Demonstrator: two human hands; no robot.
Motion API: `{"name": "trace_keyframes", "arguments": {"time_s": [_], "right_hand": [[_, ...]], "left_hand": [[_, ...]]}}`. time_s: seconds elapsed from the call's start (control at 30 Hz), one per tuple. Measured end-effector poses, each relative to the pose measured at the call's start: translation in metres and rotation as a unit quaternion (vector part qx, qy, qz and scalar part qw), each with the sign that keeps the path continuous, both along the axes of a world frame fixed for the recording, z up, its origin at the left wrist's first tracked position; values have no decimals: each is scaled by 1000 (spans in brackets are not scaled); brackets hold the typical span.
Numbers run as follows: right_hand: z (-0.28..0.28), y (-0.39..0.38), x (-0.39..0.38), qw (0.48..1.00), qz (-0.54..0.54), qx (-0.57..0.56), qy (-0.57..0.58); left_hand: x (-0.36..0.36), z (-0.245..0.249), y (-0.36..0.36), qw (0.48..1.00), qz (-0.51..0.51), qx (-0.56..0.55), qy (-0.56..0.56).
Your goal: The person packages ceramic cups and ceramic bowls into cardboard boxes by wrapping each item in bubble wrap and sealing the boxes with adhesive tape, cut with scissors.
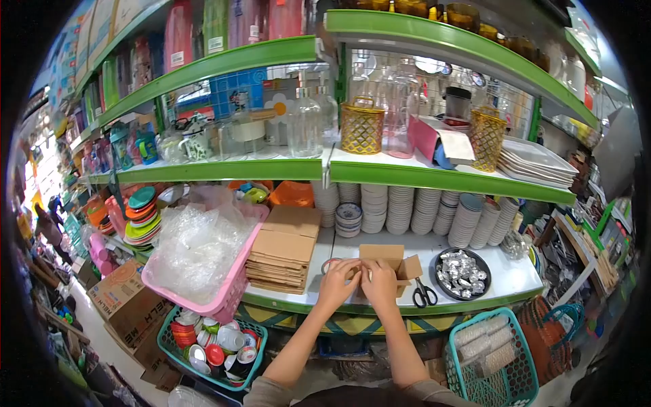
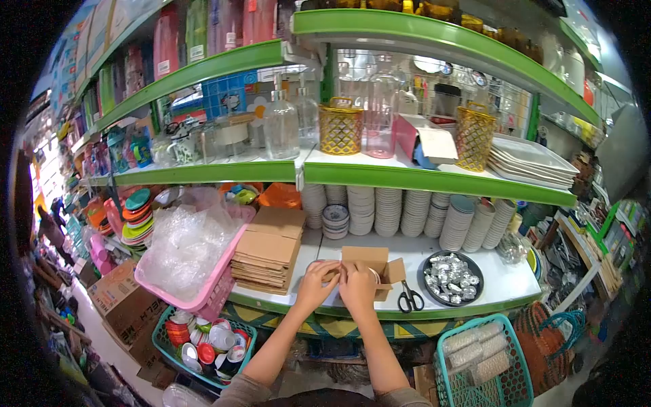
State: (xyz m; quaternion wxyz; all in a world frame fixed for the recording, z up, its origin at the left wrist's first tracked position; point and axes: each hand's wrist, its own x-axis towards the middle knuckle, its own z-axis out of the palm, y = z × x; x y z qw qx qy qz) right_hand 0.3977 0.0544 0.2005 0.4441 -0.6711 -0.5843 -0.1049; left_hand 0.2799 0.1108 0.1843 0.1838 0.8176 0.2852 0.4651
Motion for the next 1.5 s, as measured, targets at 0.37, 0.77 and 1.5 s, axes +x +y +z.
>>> {"name": "trace_keyframes", "arguments": {"time_s": [0.37, 0.77, 1.5], "right_hand": [[-37, 22, -116, 938, 306, 11, 163], [-179, 54, -235, 790, 468, -299, 260], [-323, 60, -318, 798, 401, -411, -182]], "left_hand": [[-117, -30, -37, 983, 182, 21, -28], [-235, -144, -82, 927, 356, -114, 5], [-303, -329, -119, 777, 480, -402, -63]]}}
